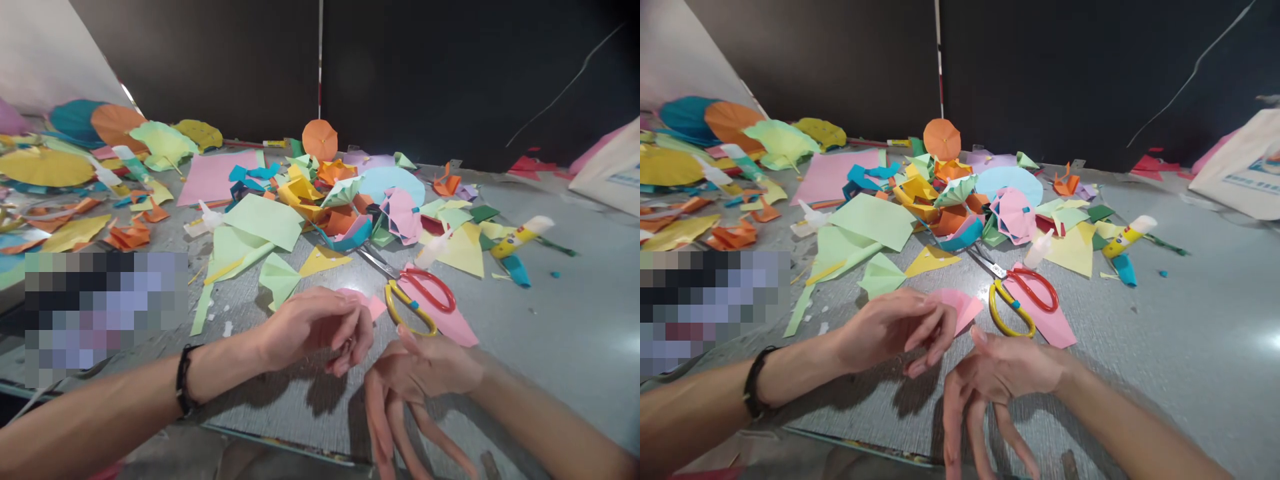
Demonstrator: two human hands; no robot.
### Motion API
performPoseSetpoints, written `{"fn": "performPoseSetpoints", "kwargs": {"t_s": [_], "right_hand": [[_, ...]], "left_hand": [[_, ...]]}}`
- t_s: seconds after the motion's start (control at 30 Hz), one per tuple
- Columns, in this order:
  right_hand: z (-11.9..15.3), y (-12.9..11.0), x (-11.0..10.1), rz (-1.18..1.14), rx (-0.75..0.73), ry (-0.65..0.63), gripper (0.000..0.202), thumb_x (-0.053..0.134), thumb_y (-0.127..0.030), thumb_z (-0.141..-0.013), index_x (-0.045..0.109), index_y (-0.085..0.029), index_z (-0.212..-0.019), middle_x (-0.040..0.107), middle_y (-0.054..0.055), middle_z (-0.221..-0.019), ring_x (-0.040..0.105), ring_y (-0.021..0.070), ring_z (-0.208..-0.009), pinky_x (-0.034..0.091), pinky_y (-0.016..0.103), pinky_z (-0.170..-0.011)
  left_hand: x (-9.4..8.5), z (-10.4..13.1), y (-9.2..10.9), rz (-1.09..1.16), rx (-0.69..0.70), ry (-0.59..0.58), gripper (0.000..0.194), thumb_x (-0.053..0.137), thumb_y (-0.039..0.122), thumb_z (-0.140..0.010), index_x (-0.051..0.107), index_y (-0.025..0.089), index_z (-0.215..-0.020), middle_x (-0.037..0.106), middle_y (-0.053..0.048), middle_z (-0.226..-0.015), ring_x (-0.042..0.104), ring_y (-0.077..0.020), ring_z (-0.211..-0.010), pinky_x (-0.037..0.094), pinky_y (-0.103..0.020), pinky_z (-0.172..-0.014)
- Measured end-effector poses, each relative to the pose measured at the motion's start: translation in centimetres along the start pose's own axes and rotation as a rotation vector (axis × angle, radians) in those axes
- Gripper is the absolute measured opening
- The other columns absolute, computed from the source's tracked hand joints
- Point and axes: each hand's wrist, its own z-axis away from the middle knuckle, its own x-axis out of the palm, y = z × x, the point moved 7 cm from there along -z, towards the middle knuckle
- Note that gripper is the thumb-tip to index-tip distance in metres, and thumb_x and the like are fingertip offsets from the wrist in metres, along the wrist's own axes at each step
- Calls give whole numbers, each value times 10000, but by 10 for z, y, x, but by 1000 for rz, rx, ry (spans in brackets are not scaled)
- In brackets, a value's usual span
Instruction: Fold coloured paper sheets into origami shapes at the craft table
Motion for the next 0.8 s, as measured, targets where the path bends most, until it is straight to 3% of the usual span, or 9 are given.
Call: {"fn": "performPoseSetpoints", "kwargs": {"t_s": [0.17, 0.27, 0.37, 0.63, 0.8], "right_hand": [[0, 0, 0, -17, -25, -8, 872, 412, -906, -864, 684, -82, -942, 769, 307, -1087, 795, 385, -939, 646, 362, -451], [-2, -3, 3, -34, -18, -24, 858, 440, -889, -870, 687, -73, -960, 769, 311, -1087, 800, 384, -915, 630, 347, -420], [-3, -3, 2, -39, 29, -8, 845, 455, -887, -869, 684, -82, -986, 770, 299, -1115, 807, 367, -886, 609, 318, -393], [-1, 10, -6, -7, 110, 53, 931, 327, -952, -847, 688, -96, -781, 779, 288, -1045, 813, 352, -868, 555, 255, -342], [-5, 4, -2, 11, 108, 66, 900, 382, -915, -873, 717, -80, -846, 782, 282, -1036, 812, 333, -815, 546, 258, -334]], "left_hand": [[-3, -1, -3, -35, -14, 35, 432, 566, 388, -992, 579, 119, -654, 636, -75, -710, 578, -114, -498, 435, -226, -467], [-5, 1, -1, -173, 5, 132, 251, 727, 323, -934, 594, 138, -830, 621, -7, -704, 538, -76, -488, 424, -180, -460], [-2, 3, 0, -262, 41, 173, 264, 822, 272, -878, 589, 160, -928, 587, 36, -712, 531, -56, -500, 435, -150, -461], [0, 5, -6, -294, 32, 148, 215, 802, 287, -908, 654, 132, -922, 633, 6, -728, 553, -45, -507, 446, -132, -457], [1, 6, -5, -305, 28, 169, 188, 806, 247, -897, 663, 124, -895, 652, 0, -719, 561, -45, -509, 464, -125, -465]]}}
